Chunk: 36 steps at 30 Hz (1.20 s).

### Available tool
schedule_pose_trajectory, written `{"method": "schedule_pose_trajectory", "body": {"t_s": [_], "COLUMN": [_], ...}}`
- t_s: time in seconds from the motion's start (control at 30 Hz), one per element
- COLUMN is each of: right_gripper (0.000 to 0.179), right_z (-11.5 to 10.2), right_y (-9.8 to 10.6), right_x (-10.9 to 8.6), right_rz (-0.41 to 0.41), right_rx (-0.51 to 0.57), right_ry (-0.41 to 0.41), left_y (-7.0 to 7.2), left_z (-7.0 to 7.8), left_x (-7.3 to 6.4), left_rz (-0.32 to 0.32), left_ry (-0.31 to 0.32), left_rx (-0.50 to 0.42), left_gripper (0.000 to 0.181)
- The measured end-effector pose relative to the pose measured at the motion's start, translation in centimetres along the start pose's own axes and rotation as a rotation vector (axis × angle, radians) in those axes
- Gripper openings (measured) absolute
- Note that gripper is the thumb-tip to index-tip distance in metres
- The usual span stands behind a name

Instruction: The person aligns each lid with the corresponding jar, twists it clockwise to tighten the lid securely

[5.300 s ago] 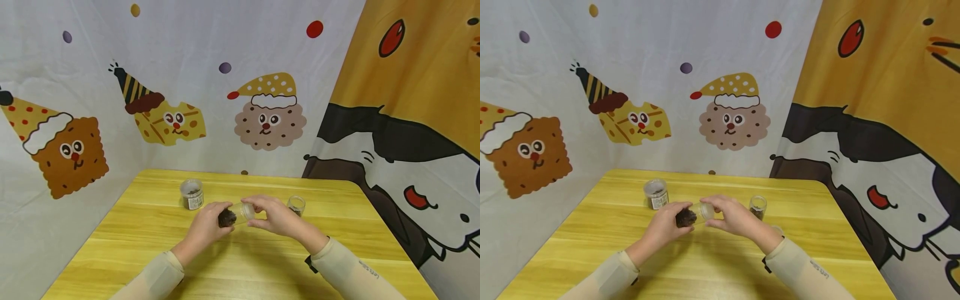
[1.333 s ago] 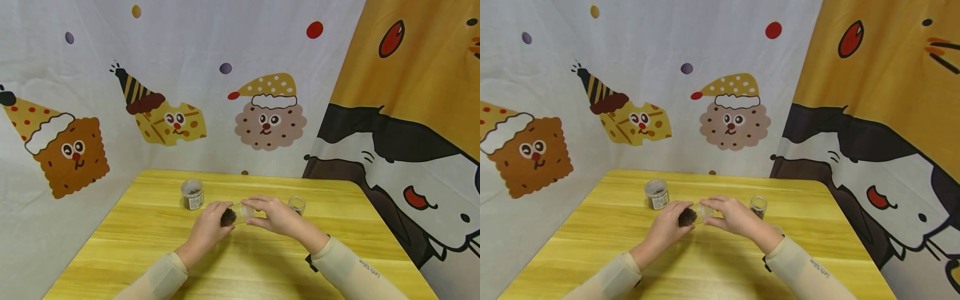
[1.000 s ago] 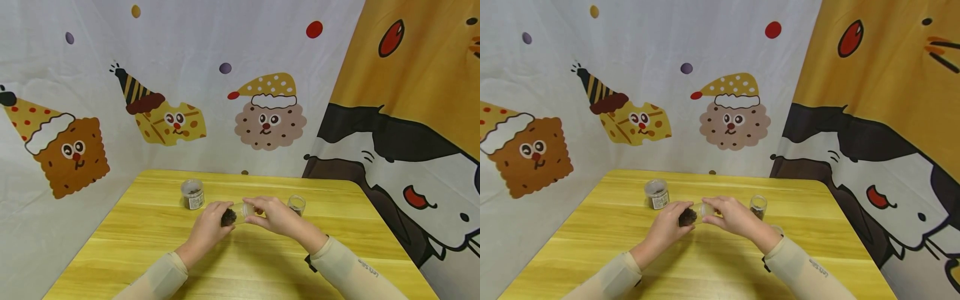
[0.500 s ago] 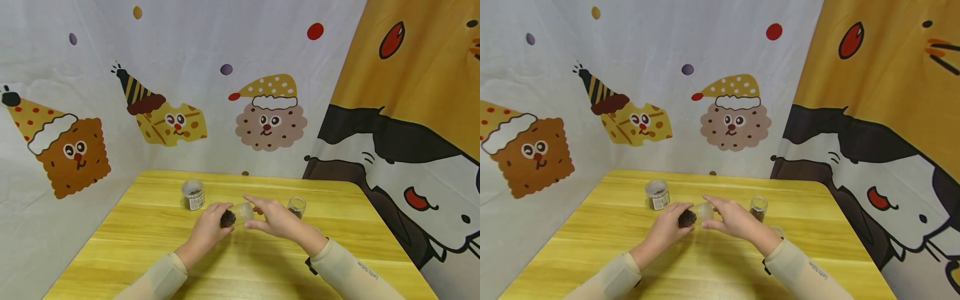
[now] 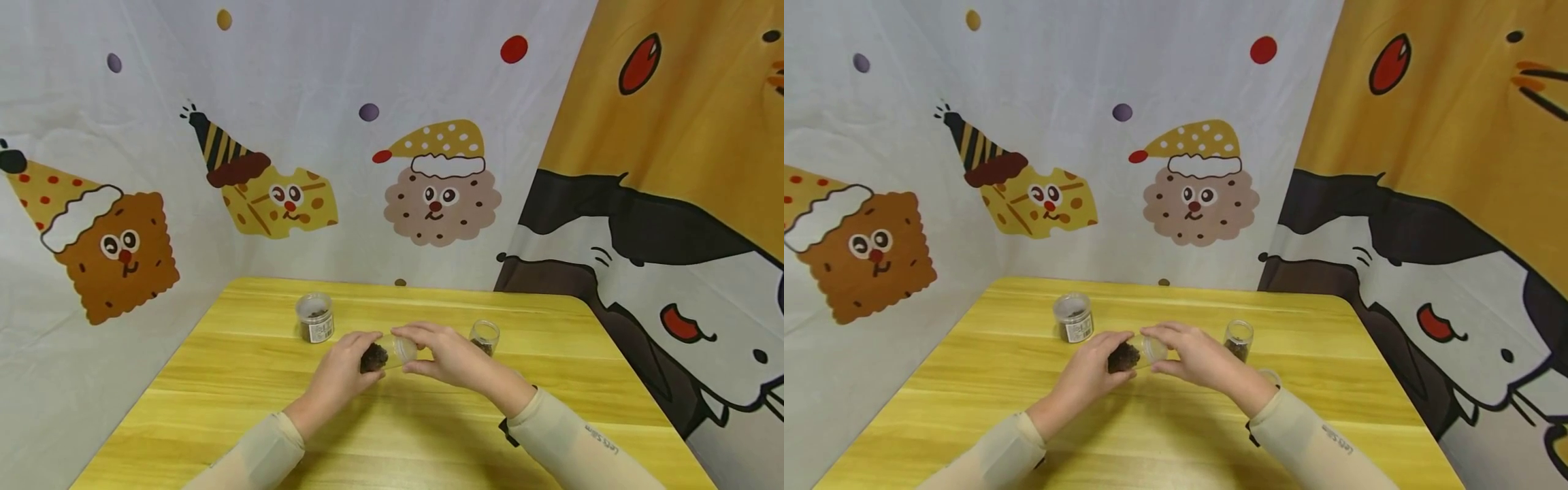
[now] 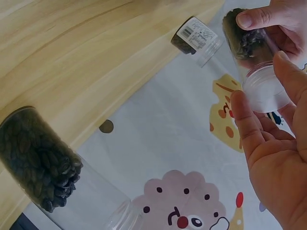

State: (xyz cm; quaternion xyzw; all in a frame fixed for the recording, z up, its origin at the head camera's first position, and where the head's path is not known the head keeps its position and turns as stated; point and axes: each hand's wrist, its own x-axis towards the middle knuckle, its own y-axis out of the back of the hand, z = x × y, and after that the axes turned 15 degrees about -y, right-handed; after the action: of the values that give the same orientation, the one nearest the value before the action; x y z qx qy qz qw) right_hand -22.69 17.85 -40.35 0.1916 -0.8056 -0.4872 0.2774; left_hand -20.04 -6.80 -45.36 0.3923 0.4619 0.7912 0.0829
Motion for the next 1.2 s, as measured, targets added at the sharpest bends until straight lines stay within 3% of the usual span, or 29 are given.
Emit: {"method": "schedule_pose_trajectory", "body": {"t_s": [1.2], "right_gripper": [0.059], "right_z": [-0.31], "right_y": [0.2], "right_x": [0.46], "right_rz": [-0.088], "right_rx": [0.095], "right_ry": [-0.138], "left_y": [-0.09], "left_z": [0.53], "left_x": [0.33], "left_rz": [0.054], "left_ry": [-0.045], "left_rx": [0.042], "left_gripper": [0.067]}}
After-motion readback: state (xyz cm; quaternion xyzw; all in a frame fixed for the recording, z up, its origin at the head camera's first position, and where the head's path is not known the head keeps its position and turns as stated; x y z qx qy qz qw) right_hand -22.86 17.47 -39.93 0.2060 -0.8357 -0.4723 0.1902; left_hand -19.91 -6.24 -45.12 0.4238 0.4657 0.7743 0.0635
